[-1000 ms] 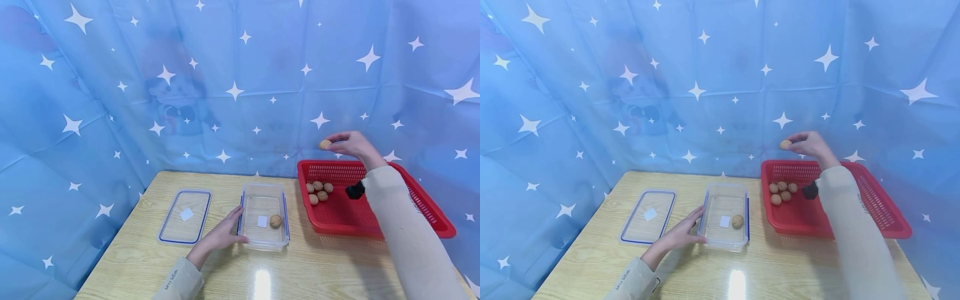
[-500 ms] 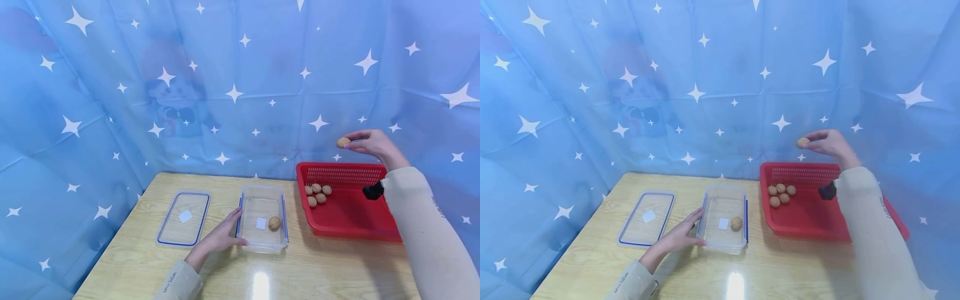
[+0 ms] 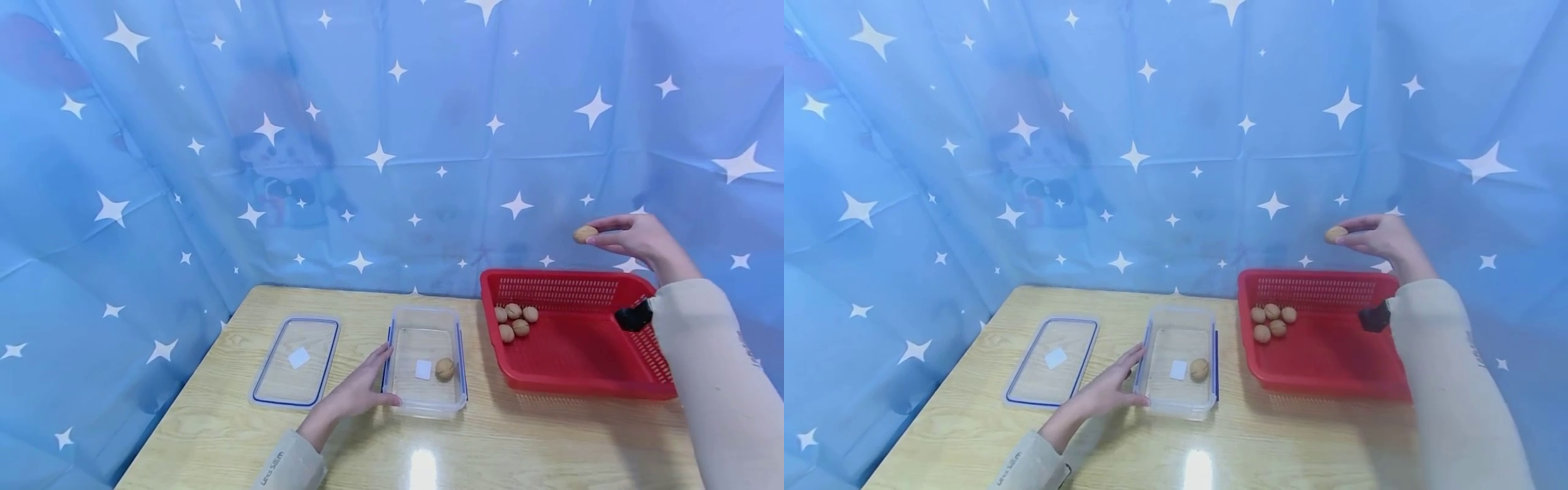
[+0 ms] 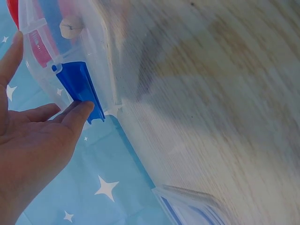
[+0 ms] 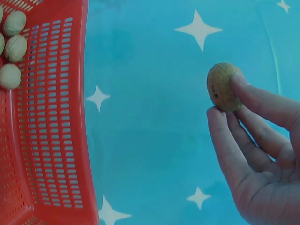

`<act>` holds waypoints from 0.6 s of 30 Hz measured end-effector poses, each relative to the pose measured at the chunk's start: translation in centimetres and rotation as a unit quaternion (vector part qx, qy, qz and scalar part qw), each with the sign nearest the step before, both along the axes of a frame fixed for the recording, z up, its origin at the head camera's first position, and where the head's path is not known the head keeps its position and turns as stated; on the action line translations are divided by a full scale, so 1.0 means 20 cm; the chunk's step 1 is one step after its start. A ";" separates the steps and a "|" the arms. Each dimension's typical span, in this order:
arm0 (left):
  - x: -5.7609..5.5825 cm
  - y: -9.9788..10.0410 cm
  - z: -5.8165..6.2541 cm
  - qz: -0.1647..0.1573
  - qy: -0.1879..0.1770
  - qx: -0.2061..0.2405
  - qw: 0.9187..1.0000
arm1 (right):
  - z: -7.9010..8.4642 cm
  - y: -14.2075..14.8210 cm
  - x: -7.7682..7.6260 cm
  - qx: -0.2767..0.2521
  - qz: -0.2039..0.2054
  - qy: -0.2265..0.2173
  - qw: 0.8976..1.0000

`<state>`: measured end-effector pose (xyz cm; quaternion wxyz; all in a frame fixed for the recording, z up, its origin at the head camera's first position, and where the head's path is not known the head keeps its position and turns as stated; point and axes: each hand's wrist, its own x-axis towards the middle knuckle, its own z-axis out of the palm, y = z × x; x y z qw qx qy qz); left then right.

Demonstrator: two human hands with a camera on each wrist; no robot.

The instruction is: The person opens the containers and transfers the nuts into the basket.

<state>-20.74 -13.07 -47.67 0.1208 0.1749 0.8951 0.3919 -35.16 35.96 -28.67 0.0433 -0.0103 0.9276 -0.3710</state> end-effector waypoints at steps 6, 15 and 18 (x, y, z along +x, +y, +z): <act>0.01 -0.01 0.00 -0.004 0.003 0.000 1.000 | -0.05 0.12 -0.02 -0.015 -0.011 -0.013 1.000; 0.01 -0.01 0.00 -0.006 0.002 0.004 1.000 | -0.12 0.23 -0.02 -0.027 -0.034 -0.030 0.999; 0.02 -0.01 -0.01 -0.005 0.003 0.006 1.000 | -0.13 0.22 0.02 -0.018 -0.040 -0.028 0.999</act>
